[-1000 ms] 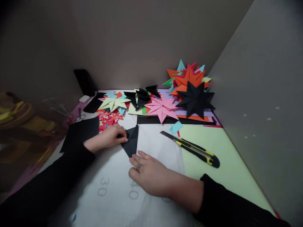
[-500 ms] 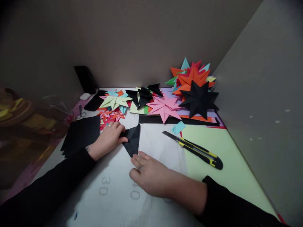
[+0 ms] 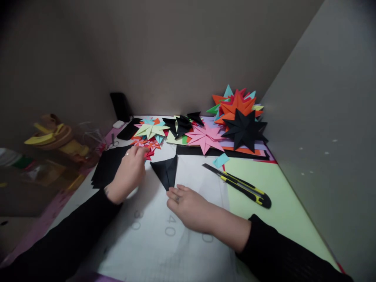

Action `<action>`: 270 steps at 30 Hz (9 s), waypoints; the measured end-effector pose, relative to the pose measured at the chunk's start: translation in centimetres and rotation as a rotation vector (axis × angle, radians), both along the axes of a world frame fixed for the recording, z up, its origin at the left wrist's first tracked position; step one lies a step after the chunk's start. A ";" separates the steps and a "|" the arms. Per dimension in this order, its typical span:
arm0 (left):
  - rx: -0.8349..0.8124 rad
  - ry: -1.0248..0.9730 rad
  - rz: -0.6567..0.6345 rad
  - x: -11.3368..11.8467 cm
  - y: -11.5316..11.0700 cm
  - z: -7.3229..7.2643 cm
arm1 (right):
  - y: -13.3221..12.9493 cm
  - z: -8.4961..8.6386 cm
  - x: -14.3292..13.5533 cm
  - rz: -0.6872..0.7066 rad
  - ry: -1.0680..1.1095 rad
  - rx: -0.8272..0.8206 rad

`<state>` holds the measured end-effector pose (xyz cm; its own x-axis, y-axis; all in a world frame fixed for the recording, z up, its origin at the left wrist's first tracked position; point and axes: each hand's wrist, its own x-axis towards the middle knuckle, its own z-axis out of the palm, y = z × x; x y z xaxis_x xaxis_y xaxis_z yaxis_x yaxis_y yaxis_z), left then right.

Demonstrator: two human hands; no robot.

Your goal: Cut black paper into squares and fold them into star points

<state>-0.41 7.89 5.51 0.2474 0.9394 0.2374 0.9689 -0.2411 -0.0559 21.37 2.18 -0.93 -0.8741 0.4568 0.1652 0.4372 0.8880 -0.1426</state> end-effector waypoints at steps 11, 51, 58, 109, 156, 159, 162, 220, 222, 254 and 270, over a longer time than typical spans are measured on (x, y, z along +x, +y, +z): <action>-0.274 0.189 -0.408 1.4 -7.9 -3.7 | -0.1 0.2 -0.2 -0.037 0.038 -0.006; -0.459 -0.081 -0.657 -0.9 -3.5 -4.3 | 0.3 -0.1 0.8 -0.086 0.118 -0.176; -0.523 -0.081 -0.701 -1.1 -3.2 -4.4 | 0.6 0.7 1.4 -0.022 0.309 -0.278; -0.462 -1.135 -0.265 2.8 0.6 6.0 | 5.6 8.4 -0.8 -0.509 1.143 -0.843; -0.867 -1.821 -0.074 4.5 1.3 2.3 | 6.3 6.6 1.5 -0.393 0.779 0.331; -0.844 -1.786 -0.014 4.6 1.3 2.2 | 6.4 7.3 0.8 -0.503 0.918 0.130; -0.857 -1.761 -0.014 4.8 1.2 2.2 | 6.2 7.7 0.6 -0.508 0.918 0.006; -0.538 -1.669 -0.185 5.4 0.9 -0.1 | 5.2 7.8 -0.7 -0.531 1.097 -0.424; -0.557 -1.652 -0.193 5.5 0.8 0.0 | 5.2 7.7 -0.9 -0.600 1.167 -0.528; -0.553 -1.491 -0.212 6.1 0.0 1.0 | 5.4 6.3 -0.8 -0.669 1.377 -0.741; -0.131 -1.093 -0.316 4.6 0.3 1.0 | 6.4 6.9 -1.1 -0.605 1.483 -0.921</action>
<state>4.23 8.16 6.48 0.1979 0.9053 0.3757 0.3793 -0.4242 0.8223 20.29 8.59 6.01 0.0353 0.9945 0.0982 -0.2935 0.1042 -0.9503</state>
